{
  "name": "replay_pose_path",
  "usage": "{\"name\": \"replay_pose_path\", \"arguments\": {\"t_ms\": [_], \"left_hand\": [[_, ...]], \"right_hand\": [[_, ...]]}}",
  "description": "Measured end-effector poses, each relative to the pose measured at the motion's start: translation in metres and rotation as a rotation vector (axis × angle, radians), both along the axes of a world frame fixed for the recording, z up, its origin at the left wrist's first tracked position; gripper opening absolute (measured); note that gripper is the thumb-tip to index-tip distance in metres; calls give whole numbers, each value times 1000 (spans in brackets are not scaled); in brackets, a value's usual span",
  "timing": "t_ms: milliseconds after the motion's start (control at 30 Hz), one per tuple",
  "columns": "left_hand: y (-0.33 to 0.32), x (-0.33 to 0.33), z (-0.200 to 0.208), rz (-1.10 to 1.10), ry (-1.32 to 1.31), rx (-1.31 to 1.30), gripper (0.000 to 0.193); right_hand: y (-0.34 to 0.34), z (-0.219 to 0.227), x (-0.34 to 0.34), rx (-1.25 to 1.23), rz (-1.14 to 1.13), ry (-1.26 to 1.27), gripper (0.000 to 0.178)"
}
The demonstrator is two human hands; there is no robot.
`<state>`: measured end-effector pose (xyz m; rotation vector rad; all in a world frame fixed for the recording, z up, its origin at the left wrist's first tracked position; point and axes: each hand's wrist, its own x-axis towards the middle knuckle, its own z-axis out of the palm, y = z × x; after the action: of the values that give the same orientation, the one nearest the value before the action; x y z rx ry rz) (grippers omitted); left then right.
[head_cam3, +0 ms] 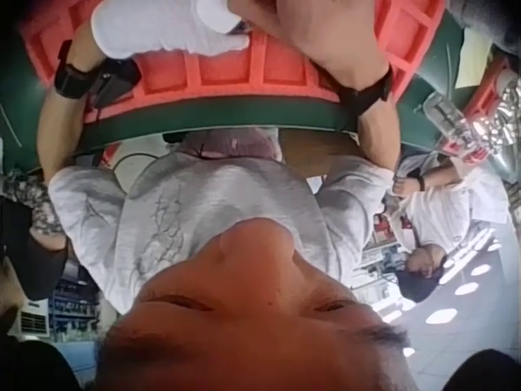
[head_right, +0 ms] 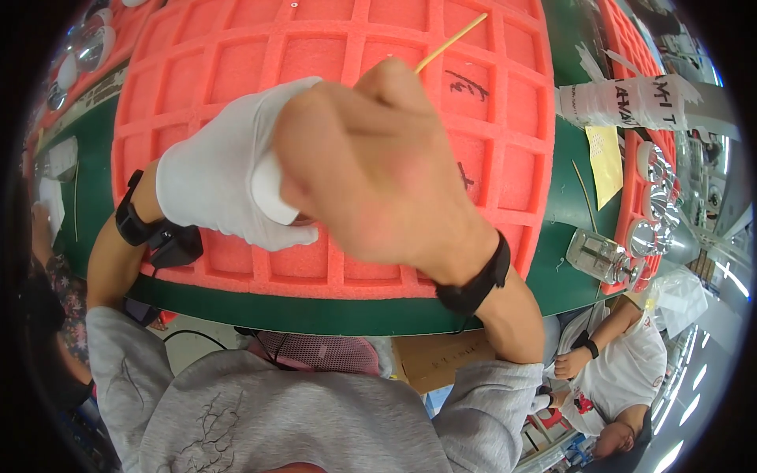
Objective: The person scrapes the edge of a white and clear plastic sphere with a wooden stick, wipes it with a cloth, and then repeats the scraping and wiping process on a second sphere.
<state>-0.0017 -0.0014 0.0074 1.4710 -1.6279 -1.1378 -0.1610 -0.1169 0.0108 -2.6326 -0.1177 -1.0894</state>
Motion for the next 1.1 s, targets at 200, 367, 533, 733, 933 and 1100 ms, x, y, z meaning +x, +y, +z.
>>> {"name": "replay_pose_path", "arguments": {"t_ms": [200, 367, 533, 733, 933, 1100], "left_hand": [[1, 2, -7, -25, 8, -43, 82], [0, 1, -9, -21, 102, -15, 81], [0, -1, -5, 3, 46, -58, 79], [-1, 0, -9, -3, -19, -86, 78], [-2, -1, 5, 14, 52, 65, 79], [-2, 2, -3, -15, 86, 111, 80]], "right_hand": [[1, -4, -3, 169, -9, 21, 32], [-6, -2, -4, 116, -65, 0, 31], [-5, -2, 0, 48, -52, -16, 32], [5, -6, 1, 26, 32, 22, 34], [4, -5, 0, 256, -6, 9, 34], [-5, -6, -1, 257, -23, 5, 33]]}}
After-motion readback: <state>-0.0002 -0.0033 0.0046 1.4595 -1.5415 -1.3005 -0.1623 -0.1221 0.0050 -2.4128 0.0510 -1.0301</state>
